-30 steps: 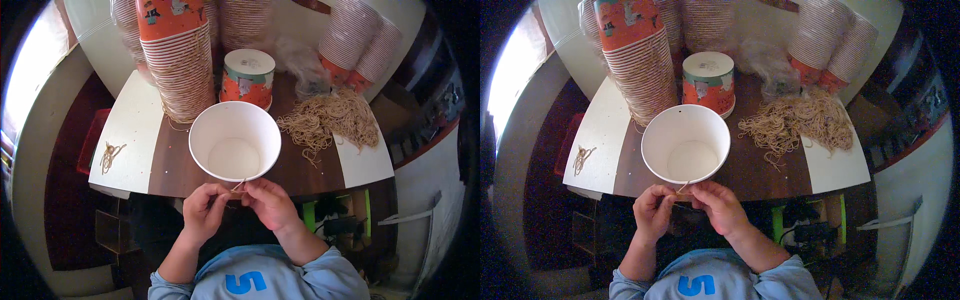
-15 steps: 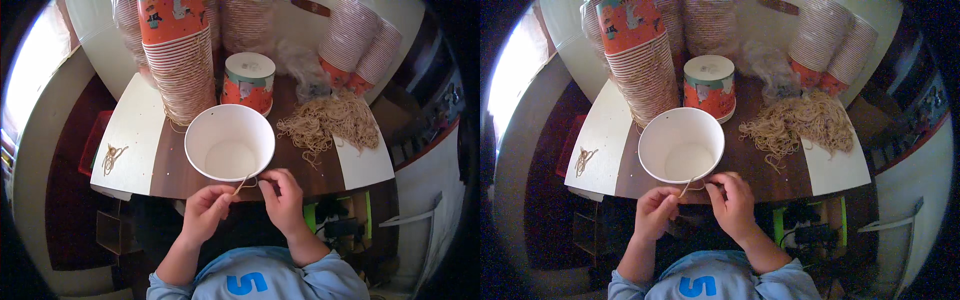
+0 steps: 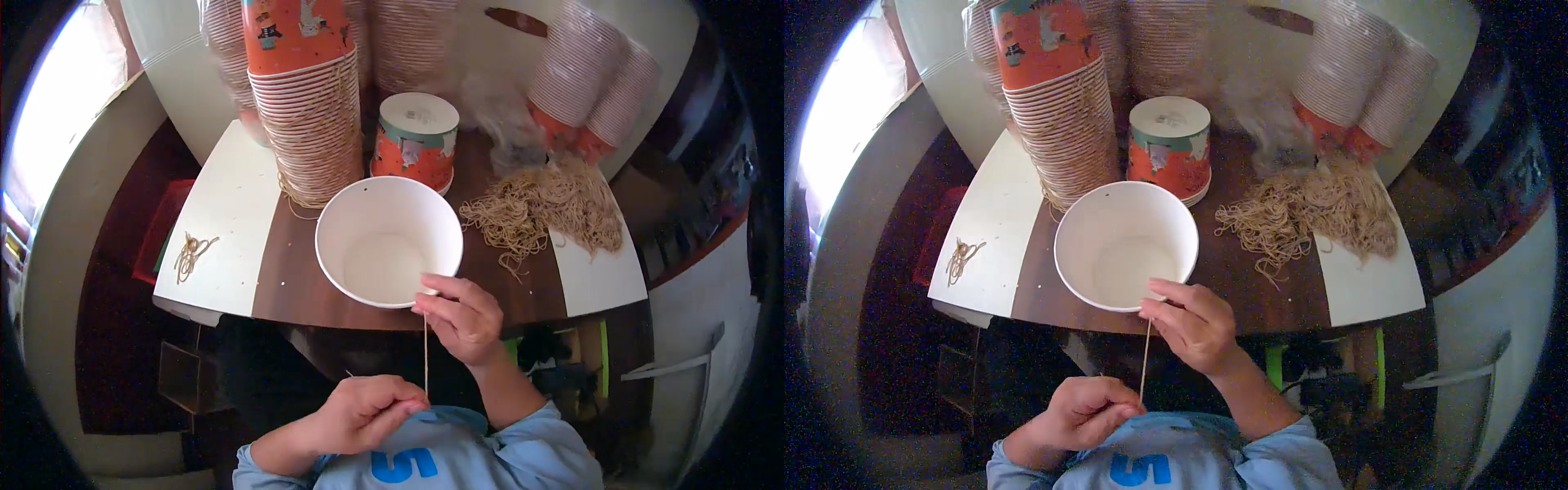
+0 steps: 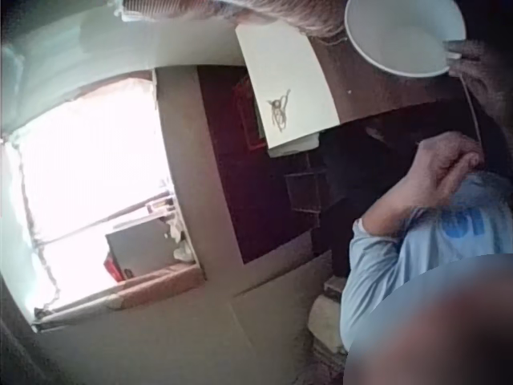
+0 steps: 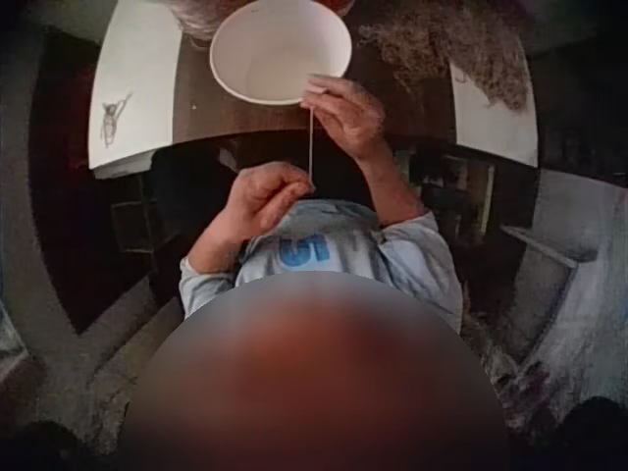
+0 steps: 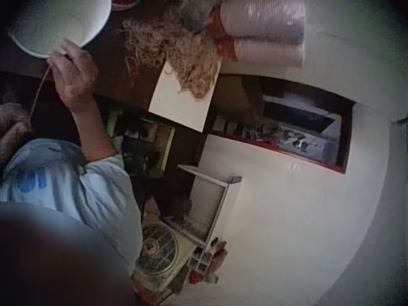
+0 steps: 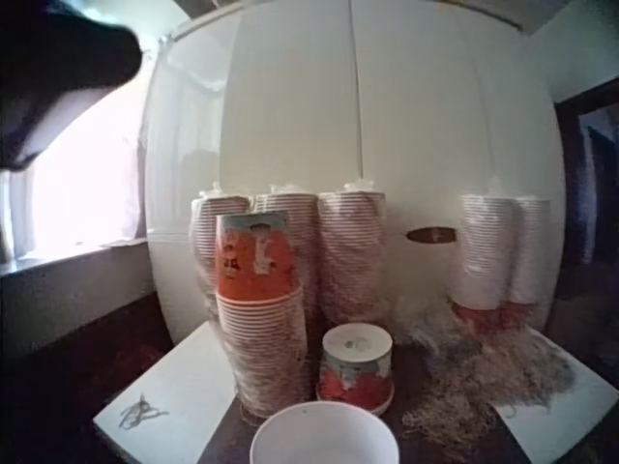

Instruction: Attaching handles to printed paper buckets in a manufacturing setting.

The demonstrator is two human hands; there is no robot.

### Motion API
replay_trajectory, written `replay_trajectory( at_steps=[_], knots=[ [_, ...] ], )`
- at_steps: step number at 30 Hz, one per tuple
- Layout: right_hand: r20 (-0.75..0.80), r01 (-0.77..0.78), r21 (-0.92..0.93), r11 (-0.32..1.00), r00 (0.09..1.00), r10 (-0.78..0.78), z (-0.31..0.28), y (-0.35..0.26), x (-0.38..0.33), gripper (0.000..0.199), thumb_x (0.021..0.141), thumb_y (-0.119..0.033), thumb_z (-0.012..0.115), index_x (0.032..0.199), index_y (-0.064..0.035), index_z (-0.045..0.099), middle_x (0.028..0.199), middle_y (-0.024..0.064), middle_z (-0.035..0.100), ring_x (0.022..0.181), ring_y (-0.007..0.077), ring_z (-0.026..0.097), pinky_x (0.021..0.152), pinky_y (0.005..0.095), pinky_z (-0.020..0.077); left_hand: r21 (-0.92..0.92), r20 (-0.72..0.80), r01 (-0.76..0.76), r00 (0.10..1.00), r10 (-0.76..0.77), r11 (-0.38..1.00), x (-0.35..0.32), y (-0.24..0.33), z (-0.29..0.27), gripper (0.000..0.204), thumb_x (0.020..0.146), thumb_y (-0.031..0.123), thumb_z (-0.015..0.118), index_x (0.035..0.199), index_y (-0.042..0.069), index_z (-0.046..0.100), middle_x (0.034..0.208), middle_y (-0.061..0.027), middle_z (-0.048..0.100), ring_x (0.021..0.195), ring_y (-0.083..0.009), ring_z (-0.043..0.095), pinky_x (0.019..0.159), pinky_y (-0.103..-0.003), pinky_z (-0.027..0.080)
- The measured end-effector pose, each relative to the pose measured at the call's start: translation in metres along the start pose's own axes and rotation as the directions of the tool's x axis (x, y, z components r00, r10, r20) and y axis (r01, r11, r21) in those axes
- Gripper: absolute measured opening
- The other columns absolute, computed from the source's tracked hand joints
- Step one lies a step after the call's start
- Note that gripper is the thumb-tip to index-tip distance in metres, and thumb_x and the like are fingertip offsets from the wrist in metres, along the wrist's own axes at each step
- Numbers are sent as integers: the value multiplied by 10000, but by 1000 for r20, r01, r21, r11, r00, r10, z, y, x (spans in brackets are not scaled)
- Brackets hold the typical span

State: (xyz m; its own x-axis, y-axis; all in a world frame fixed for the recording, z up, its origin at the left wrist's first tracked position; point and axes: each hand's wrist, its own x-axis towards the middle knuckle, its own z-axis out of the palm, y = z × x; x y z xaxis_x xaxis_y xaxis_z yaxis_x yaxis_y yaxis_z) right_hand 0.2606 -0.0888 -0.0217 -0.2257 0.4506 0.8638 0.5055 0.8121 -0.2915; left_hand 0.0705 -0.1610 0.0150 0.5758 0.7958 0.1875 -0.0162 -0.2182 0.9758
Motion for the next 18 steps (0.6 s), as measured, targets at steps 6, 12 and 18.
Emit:
replay_trajectory(
  at_steps=[6,12,18],
  knots=[
    [203,-248,159,956,955,214,-24,22,12,156,683,-2,720,808,-47,639,887,86,645,789,215,636,671,283,521,-73,97,55,994,-48,996,-4,9,-22,144,884,109,566,952,-4,625,798,-86,628,673,-135,589,592,-236,459],
    [463,-464,266,845,830,311,-70,68,24,276,656,26,713,916,-40,642,1019,108,611,945,217,585,836,316,462,-115,-57,480,871,-488,870,-44,-14,-75,182,893,162,576,878,-3,651,678,-5,578,607,-46,492,522,-195,387],
    [340,-6,-22,1000,940,13,-51,-18,34,494,660,-121,693,1130,-57,554,1182,169,502,1099,320,485,939,451,383,-154,-110,431,887,-449,889,-34,-10,-64,234,913,200,539,861,3,655,621,12,533,580,-61,473,521,-205,385]
  ],
)
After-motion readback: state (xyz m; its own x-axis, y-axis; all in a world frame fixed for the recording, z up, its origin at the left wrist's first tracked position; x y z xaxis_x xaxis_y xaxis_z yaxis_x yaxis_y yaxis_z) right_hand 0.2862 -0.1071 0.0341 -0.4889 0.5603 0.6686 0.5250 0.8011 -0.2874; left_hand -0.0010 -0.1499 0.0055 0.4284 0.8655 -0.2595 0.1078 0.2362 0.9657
